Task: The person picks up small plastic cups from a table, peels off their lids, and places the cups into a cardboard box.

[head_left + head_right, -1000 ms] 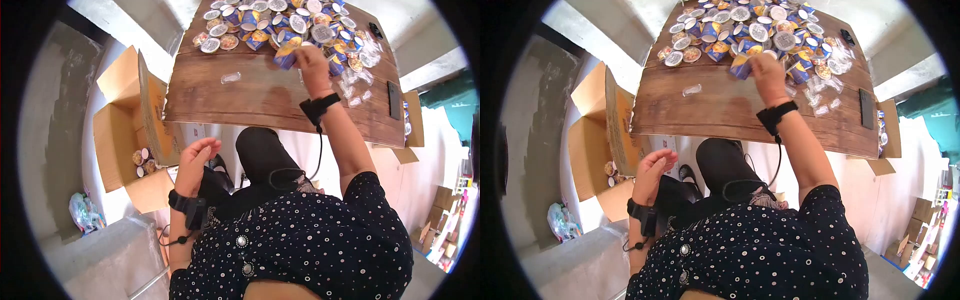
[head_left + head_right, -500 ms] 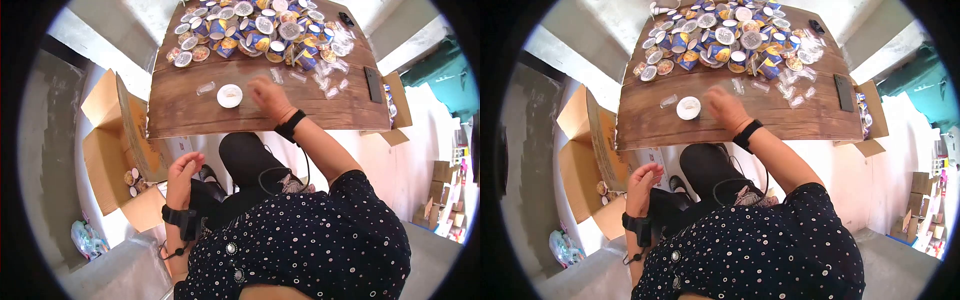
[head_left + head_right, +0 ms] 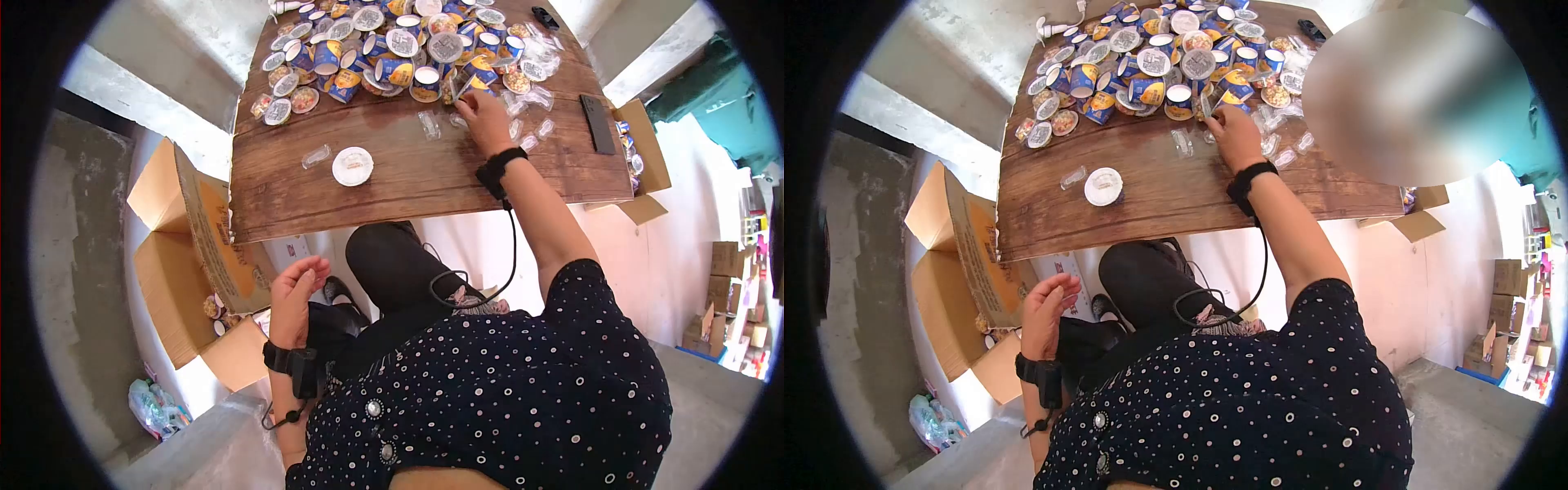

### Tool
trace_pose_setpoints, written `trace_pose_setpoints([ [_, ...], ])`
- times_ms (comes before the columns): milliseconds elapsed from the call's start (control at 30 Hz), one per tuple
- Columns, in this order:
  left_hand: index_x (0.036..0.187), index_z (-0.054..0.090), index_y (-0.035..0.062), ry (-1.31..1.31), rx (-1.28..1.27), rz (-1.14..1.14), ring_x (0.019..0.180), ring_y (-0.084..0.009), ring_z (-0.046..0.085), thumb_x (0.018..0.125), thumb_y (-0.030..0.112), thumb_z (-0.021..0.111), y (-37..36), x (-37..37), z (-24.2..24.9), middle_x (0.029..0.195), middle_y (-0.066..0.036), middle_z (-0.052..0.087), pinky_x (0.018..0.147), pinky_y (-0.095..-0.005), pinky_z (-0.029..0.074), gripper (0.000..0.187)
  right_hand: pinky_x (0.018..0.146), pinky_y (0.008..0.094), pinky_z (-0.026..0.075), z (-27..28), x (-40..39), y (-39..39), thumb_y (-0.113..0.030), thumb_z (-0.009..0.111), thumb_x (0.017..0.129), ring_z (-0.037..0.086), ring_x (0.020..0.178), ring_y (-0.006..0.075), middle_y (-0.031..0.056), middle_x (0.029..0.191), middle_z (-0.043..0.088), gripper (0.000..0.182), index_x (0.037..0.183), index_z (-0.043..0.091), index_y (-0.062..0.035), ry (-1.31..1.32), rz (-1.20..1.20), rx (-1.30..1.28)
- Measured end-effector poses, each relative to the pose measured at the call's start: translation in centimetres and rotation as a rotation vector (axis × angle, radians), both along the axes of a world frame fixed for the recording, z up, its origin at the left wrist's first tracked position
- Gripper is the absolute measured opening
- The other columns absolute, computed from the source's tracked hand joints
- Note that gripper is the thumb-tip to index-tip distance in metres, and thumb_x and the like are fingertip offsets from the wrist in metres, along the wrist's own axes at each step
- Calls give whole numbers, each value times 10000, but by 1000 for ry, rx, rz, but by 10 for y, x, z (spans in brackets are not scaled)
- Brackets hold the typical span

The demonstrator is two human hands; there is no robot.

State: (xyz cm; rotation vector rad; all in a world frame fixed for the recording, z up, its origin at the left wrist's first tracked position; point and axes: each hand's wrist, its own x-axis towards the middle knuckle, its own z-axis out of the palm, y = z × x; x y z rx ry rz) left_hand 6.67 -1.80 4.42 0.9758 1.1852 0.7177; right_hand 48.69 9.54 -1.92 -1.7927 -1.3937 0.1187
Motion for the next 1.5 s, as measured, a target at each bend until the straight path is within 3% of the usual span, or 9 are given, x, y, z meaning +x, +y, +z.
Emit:
trace_pose_setpoints([
  [133,1141,553,-18,1,19,7,999,-197,604,920,125,510,-2,5,6,1070,-131,631,873,-300,464,267,679,447,479,-6,-4,19,-344,578,839,617,797,357,148,829,640,296,789,593,-53,-310,-74,-132],
  [367,1147,539,-24,-149,-71,71,989,-219,604,918,127,511,-1,4,1,1075,-142,616,865,-341,495,276,608,443,474,23,-32,-4,-248,574,828,612,696,345,152,747,620,192,768,586,-66,-247,31,21],
  [600,1307,379,58,-723,-133,115,1099,-237,541,945,161,499,19,32,-5,1215,-127,509,912,-423,482,395,606,377,481,68,-158,-56,-189,613,754,596,692,249,55,780,544,120,839,547,-136,-527,899,220],
  [767,1314,359,81,-688,-72,233,1143,-272,509,929,47,446,25,15,-23,1243,-133,484,983,-474,428,396,634,398,476,62,-213,-50,-167,601,761,592,728,269,85,803,557,117,847,553,-104,-459,1259,209],
  [900,1349,329,52,-709,-44,351,1207,-343,464,893,-40,412,17,-14,-36,1303,-177,447,1015,-487,404,473,704,436,482,51,-222,8,-188,629,782,588,851,343,151,888,596,209,932,584,-49,-219,1020,-6],
  [967,1363,327,70,-689,9,329,1207,-357,462,889,-47,425,17,-19,-31,1305,-177,444,1011,-492,407,498,750,421,496,34,-225,52,-192,636,790,595,902,349,174,939,607,224,952,611,-39,-481,759,-66],
  [1133,1370,338,79,-726,21,353,1182,-309,493,883,-50,463,19,-28,-26,1288,-163,467,994,-487,429,519,805,412,506,8,-239,109,-168,560,838,602,992,347,200,1050,617,206,955,647,-22,-698,746,-436],
  [1367,1343,383,57,-649,36,387,1161,-287,513,903,-40,449,17,-32,-31,1262,-151,498,964,-467,462,456,804,423,499,5,-239,114,-223,526,851,627,932,334,191,976,648,251,942,653,-27,-700,708,-439],
  [1500,1340,383,58,-692,14,401,1166,-285,511,944,31,404,19,-31,-37,1272,-148,496,977,-478,446,398,755,416,478,13,-230,104,-241,563,840,625,875,340,197,894,644,249,855,652,-8,-378,874,-360],
])
